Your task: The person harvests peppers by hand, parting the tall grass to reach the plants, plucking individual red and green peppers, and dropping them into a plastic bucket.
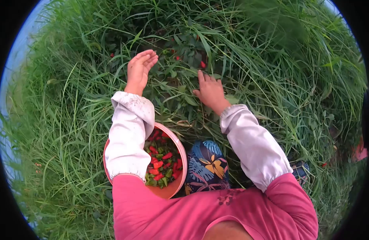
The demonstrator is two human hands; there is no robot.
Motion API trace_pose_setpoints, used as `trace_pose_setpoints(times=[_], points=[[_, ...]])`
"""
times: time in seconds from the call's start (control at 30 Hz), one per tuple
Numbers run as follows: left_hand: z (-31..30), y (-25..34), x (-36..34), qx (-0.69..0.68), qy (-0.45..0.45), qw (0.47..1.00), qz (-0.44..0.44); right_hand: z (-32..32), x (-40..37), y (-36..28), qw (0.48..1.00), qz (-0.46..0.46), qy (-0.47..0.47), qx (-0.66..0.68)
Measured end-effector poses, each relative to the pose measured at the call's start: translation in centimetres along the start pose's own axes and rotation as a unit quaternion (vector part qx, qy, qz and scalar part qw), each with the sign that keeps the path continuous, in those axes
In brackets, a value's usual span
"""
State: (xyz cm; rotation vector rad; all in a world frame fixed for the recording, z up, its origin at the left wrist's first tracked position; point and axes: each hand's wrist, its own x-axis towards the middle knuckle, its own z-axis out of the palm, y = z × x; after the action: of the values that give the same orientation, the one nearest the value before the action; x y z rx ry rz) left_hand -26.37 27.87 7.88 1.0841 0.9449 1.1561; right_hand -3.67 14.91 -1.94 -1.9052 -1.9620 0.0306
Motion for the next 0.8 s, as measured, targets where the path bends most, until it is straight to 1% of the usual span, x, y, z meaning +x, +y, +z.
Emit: trace_pose_setpoints(times=[0.03, 0.07, 0.1, 0.13, 0.17, 0.2, 0.23, 0.27, 0.3, 0.33, 0.37, 0.43, 0.47, 0.5, 0.53, 0.57, 0.6, 0.67, 0.7, 0.73, 0.77, 0.8], points=[[-0.4, -0.7, 2.1, -0.029, 0.018, 0.999, -0.01, 1.3, -1.3, 0.7, 1.0, -0.028, 0.007, -0.003], [-0.9, -1.5, 4.2, -0.058, 0.036, 0.997, -0.019, 2.2, -2.6, 1.2, 1.0, -0.029, 0.003, -0.004], [-1.4, -3.0, 6.5, -0.038, 0.048, 0.997, -0.04, 2.8, -3.7, 1.5, 0.998, -0.053, 0.008, -0.023], [-1.2, -4.2, 7.7, -0.041, 0.048, 0.997, -0.04, 3.2, -4.5, 1.7, 0.996, -0.076, 0.014, -0.042], [-0.6, -5.4, 8.8, 0.076, 0.075, 0.992, -0.064, 3.3, -4.9, 1.8, 0.996, -0.077, 0.014, -0.045], [-0.2, -6.5, 9.8, 0.192, 0.101, 0.972, -0.088, 3.4, -5.3, 1.9, 0.994, -0.084, 0.005, -0.069], [-0.9, -8.6, 11.4, 0.188, 0.098, 0.973, -0.09, 3.6, -5.7, 2.2, 0.991, -0.09, -0.006, -0.094], [-2.0, -11.2, 13.3, 0.361, 0.089, 0.927, -0.046, 3.9, -5.9, 2.3, 0.991, -0.089, -0.009, -0.098], [-2.4, -12.8, 14.3, 0.522, 0.076, 0.85, 0.0, 4.4, -6.1, 2.4, 0.991, -0.096, 0.004, -0.095], [-2.0, -13.3, 14.4, 0.52, 0.073, 0.851, -0.003, 4.6, -6.3, 2.1, 0.99, -0.103, 0.016, -0.091], [-1.8, -13.6, 14.4, 0.551, 0.064, 0.831, 0.037, 4.7, -6.5, 1.9, 0.99, -0.102, -0.007, -0.097], [-1.6, -14.1, 13.9, 0.61, 0.046, 0.782, 0.116, 4.5, -6.8, 1.4, 0.99, -0.097, -0.02, -0.098], [-1.5, -14.1, 13.6, 0.61, 0.045, 0.783, 0.114, 4.4, -6.9, 1.3, 0.99, -0.095, -0.03, -0.099], [-1.2, -14.2, 13.4, 0.577, 0.046, 0.811, 0.082, 4.7, -7.0, 1.4, 0.99, -0.098, -0.007, -0.098], [-0.7, -14.2, 12.9, 0.542, 0.045, 0.838, 0.048, 4.7, -6.9, 1.4, 0.99, -0.097, -0.01, -0.099], [0.1, -13.6, 11.7, 0.529, 0.098, 0.839, 0.077, 4.6, -6.9, 1.5, 0.991, -0.09, -0.016, -0.101], [0.1, -13.4, 11.8, 0.529, 0.096, 0.84, 0.071, 4.5, -7.1, 1.4, 0.991, -0.084, -0.023, -0.101], [-0.3, -12.2, 12.7, 0.525, 0.193, 0.825, 0.083, 5.0, -7.1, 1.8, 0.993, -0.079, -0.018, -0.088], [-0.5, -10.9, 12.6, 0.459, 0.172, 0.871, 0.046, 5.3, -6.9, 1.9, 0.994, -0.075, -0.007, -0.077], [-2.4, -12.3, 14.6, 0.365, 0.154, 0.917, 0.053, 5.4, -6.8, 1.9, 0.995, -0.074, -0.01, -0.073], [-1.3, -10.6, 13.8, 0.252, 0.193, 0.947, -0.042, 5.3, -6.8, 1.9, 0.994, -0.071, -0.014, -0.078], [0.0, -8.8, 13.1, 0.132, 0.227, 0.955, -0.135, 5.2, -6.8, 1.8, 0.994, -0.069, -0.017, -0.085]])
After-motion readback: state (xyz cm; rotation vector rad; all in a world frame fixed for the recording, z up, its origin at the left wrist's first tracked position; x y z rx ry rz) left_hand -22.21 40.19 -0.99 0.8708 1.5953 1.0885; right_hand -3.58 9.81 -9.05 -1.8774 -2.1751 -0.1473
